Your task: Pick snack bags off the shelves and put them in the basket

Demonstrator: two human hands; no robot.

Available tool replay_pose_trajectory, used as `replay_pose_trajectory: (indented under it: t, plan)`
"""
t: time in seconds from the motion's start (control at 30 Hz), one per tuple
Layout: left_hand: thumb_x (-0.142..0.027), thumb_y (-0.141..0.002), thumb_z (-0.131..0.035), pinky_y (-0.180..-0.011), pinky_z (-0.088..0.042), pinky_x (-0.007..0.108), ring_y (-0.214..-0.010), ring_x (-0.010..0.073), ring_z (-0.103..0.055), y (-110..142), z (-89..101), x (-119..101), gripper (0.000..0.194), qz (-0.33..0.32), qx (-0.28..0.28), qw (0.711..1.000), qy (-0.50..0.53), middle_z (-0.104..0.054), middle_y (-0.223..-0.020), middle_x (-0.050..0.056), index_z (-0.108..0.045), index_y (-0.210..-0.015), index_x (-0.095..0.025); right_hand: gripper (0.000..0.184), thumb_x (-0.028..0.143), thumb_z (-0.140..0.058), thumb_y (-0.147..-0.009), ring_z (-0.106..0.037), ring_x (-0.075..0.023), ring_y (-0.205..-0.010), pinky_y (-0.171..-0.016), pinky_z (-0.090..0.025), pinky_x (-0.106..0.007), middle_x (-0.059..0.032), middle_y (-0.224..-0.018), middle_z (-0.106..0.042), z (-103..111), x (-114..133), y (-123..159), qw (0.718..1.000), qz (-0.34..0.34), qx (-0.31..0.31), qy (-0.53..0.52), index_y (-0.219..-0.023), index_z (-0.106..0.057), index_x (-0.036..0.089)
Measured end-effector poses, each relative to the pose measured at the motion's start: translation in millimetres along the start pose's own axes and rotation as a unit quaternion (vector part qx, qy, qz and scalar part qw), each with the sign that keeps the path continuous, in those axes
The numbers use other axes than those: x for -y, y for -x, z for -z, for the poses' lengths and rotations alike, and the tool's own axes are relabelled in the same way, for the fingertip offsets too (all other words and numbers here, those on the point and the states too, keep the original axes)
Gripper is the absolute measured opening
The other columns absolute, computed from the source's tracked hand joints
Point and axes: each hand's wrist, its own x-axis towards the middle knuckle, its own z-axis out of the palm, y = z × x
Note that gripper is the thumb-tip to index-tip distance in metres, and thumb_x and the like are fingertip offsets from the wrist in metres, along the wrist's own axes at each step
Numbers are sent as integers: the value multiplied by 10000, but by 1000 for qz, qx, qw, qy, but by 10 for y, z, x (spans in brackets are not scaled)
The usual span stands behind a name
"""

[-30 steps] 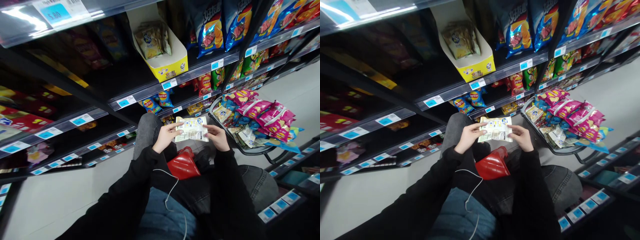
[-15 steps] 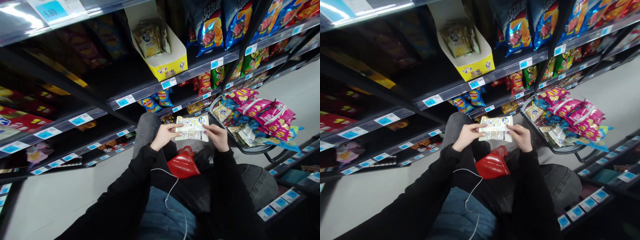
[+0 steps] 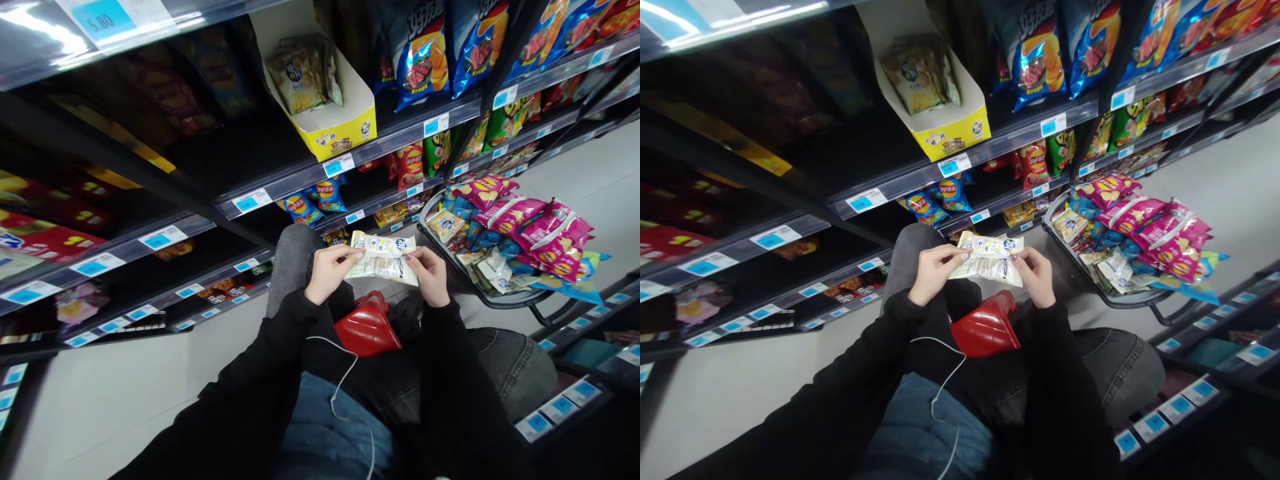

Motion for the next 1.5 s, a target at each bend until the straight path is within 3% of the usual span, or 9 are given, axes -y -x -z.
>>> replay_pose_trajectory:
  t: [0.23,0.4,0.57,0.7,0.77,1.0,1.13,1.3,1.5]
  plan:
    - [-297,-685,-685,-553,-388,225,-583,117,-538,27,-91,-134,156,90,-65,988,107,-649,-635,10,-698,-648,-145,240,324,-635,-746,-443,-86,-562,-525,-336,-214,23,-628,-539,-96,91,56,997,1,-55,-54,-601,-528,165]
    - [-294,-647,-689,-522,-353,216,-527,90,-462,12,-123,-182,200,127,-81,975,164,-543,-526,-31,-619,-541,-140,274,349,-641,-729,-409,-85,-529,-502,-317,-215,36,-561,-484,-126,123,79,996,-23,-77,-50,-575,-498,172]
    - [-349,-629,-704,-479,-358,202,-489,77,-455,3,-159,-161,267,218,-62,944,239,-522,-512,-30,-580,-538,-131,300,400,-615,-748,-421,-90,-529,-498,-334,-215,31,-563,-472,-135,116,73,997,-43,-65,-24,-588,-487,181]
    - [-406,-609,-728,-494,-437,236,-545,124,-551,12,-164,-157,310,315,-15,892,324,-605,-618,3,-612,-698,-133,284,405,-633,-738,-465,-96,-560,-521,-374,-216,22,-602,-518,-94,190,60,998,-48,-40,16,-617,-510,180]
    - [-413,-590,-746,-508,-451,245,-566,132,-570,4,-141,-128,337,334,12,880,336,-621,-646,11,-620,-727,-132,292,396,-682,-689,-485,-103,-569,-523,-389,-221,16,-612,-547,-69,228,53,998,-58,-20,21,-606,-503,180]
    - [-377,-612,-732,-495,-368,203,-527,93,-505,-40,-73,25,269,240,-14,954,178,-604,-574,-6,-675,-635,-115,340,379,-658,-708,-409,-81,-519,-487,-331,-214,41,-545,-465,-113,193,56,997,-72,-10,26,-567,-417,185]
    - [-376,-623,-715,-476,-358,207,-504,94,-497,-33,-103,-34,263,243,-49,952,179,-604,-554,-5,-674,-613,-116,375,395,-642,-717,-380,-75,-500,-472,-306,-209,46,-524,-429,-146,145,65,996,-82,-34,5,-553,-375,188]
    - [-344,-571,-747,-489,-392,223,-498,111,-522,-15,-131,-103,240,276,-46,935,217,-609,-536,-1,-667,-586,-118,354,389,-662,-711,-423,-85,-513,-484,-335,-215,42,-567,-462,-60,100,46,997,-75,-8,-24,-593,-391,194]
    - [-247,-514,-788,-562,-445,215,-571,108,-572,3,-131,-73,259,170,-76,966,180,-636,-625,-6,-616,-674,-137,421,353,-769,-581,-501,-77,-548,-543,-437,-211,65,-655,-488,-47,56,-3,995,-45,-69,-64,-778,-419,228]
